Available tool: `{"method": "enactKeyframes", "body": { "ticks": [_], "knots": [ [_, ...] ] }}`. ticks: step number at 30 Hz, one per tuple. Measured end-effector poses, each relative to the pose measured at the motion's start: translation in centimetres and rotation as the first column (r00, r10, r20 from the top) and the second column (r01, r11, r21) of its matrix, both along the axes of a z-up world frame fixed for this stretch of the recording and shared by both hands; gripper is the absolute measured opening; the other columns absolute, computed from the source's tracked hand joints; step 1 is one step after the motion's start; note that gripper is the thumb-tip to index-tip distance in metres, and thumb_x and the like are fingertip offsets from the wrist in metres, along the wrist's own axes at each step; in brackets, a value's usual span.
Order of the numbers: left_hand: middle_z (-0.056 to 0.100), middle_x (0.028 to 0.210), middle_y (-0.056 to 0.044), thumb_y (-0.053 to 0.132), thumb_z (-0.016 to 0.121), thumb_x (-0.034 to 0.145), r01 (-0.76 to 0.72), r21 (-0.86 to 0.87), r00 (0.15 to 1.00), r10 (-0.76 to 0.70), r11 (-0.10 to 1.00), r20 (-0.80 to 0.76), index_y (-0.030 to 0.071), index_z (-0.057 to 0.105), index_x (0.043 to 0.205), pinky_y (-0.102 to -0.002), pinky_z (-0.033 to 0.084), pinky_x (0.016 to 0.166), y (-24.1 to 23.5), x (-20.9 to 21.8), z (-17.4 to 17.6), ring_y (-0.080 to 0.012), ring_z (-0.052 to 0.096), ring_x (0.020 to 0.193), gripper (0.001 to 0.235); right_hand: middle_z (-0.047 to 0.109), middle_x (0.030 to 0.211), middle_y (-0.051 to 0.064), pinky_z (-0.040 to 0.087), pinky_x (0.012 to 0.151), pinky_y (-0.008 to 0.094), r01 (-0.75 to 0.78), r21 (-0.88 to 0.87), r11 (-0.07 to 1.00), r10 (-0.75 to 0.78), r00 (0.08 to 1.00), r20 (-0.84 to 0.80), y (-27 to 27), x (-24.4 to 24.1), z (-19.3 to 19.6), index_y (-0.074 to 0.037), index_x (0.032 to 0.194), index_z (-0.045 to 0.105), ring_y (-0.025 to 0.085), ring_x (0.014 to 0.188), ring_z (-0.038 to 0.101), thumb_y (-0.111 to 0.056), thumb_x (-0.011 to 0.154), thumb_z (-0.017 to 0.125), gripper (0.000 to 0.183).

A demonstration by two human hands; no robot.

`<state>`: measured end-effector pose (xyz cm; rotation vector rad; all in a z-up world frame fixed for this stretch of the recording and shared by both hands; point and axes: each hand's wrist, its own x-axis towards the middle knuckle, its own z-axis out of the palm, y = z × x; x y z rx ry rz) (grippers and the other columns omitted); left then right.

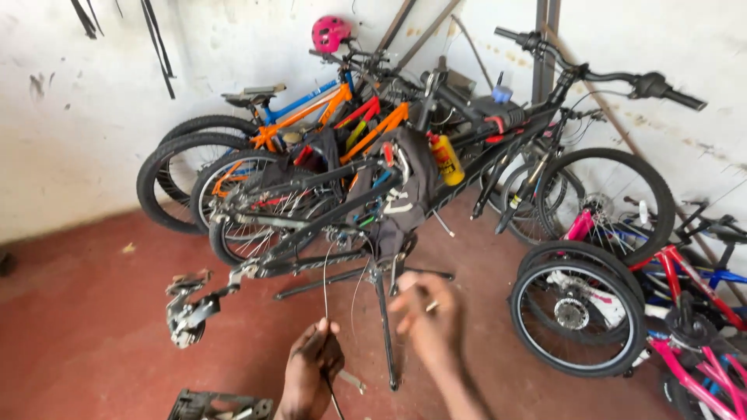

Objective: The person lubricates a bicycle cable with a yellow bottle of lubricant and then threads the cable through the rear derailleur. They use a rag to wipe the derailleur and continue adjusting the cable tension by hand.

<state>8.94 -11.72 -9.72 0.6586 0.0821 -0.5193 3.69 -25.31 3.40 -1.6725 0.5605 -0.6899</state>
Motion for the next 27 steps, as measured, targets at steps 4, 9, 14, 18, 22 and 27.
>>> {"method": "enactKeyframes", "body": {
  "ticks": [4, 9, 14, 18, 22, 27],
  "knots": [
    [0.017, 0.043, 0.003, 0.018, 0.046, 0.095, -0.020, -0.179, 0.998, 0.010, 0.984, -0.054, -0.003, 0.055, 0.081, -0.025, 0.011, 0.034, -0.6, -0.7, -0.4, -0.0078, 0.012, 0.035, 0.026, 0.061, 0.066, 0.004, 0.043, 0.045, 0.023, 0.198, -0.142, 0.970, -0.161, 0.958, 0.238, -10.1, 5.3, 3.9, -0.007, 0.089, 0.065, 0.010, 0.048, 0.049, -0.015, 0.092, 0.057, 0.012],
    [0.011, 0.045, 0.004, 0.020, 0.046, 0.094, 0.017, -0.242, 0.978, -0.066, 0.970, -0.198, 0.001, 0.055, 0.094, -0.027, 0.011, 0.031, -0.8, -1.8, 0.0, -0.0090, 0.009, 0.036, 0.021, 0.043, 0.129, 0.017, 0.049, 0.083, 0.040, -0.052, -0.671, 0.740, -0.085, 0.982, -0.171, -19.6, 14.2, 2.6, -0.009, 0.134, 0.043, 0.028, 0.105, 0.054, -0.021, 0.075, 0.074, 0.068],
    [0.020, 0.055, -0.001, 0.016, 0.041, 0.096, 0.146, -0.291, 0.957, -0.209, 0.946, -0.200, 0.001, 0.053, 0.093, -0.027, 0.014, 0.034, -1.0, -0.8, -6.3, -0.0123, 0.015, 0.037, 0.020, 0.057, 0.113, 0.012, 0.051, 0.077, 0.036, -0.080, -0.705, 0.704, -0.110, 0.969, -0.220, -19.4, 16.1, 2.6, -0.005, 0.113, 0.054, 0.025, 0.098, 0.059, -0.016, 0.073, 0.075, 0.047],
    [0.035, 0.065, -0.007, 0.014, 0.039, 0.095, 0.224, -0.165, 0.934, -0.260, 0.961, -0.244, 0.004, 0.055, 0.113, -0.031, 0.014, 0.039, -0.5, -0.9, -6.8, -0.0165, 0.018, 0.039, 0.026, 0.064, 0.092, 0.007, 0.051, 0.056, 0.031, 0.069, -0.422, 0.904, -0.101, 0.993, -0.054, -18.3, 16.0, 3.9, -0.007, 0.100, 0.056, 0.019, 0.074, 0.063, -0.040, 0.084, 0.062, 0.037],
    [0.024, 0.060, -0.005, 0.039, 0.042, 0.091, 0.157, -0.110, 0.964, -0.177, 0.981, -0.196, 0.007, 0.055, 0.121, -0.029, 0.014, 0.037, -0.5, -2.8, -3.7, -0.0140, 0.015, 0.037, 0.046, 0.063, 0.098, 0.009, 0.055, 0.054, 0.025, 0.088, -0.188, 0.978, -0.066, 0.990, 0.122, -15.4, 12.4, 6.6, -0.008, 0.104, 0.049, 0.019, 0.077, 0.065, -0.028, 0.081, 0.064, 0.033],
    [0.031, 0.051, -0.002, 0.017, 0.050, 0.092, -0.042, -0.002, 0.999, 0.041, 0.999, -0.032, 0.002, 0.059, 0.102, -0.023, 0.010, 0.030, 0.5, -3.9, 0.6, -0.0079, 0.015, 0.033, 0.020, 0.059, 0.070, 0.014, 0.047, 0.057, 0.031, -0.584, -0.031, 0.811, 0.574, 0.785, 0.232, -8.3, 3.1, 5.2, -0.002, 0.094, 0.051, 0.019, 0.056, 0.054, -0.019, 0.083, 0.061, 0.023]
  ]
}}
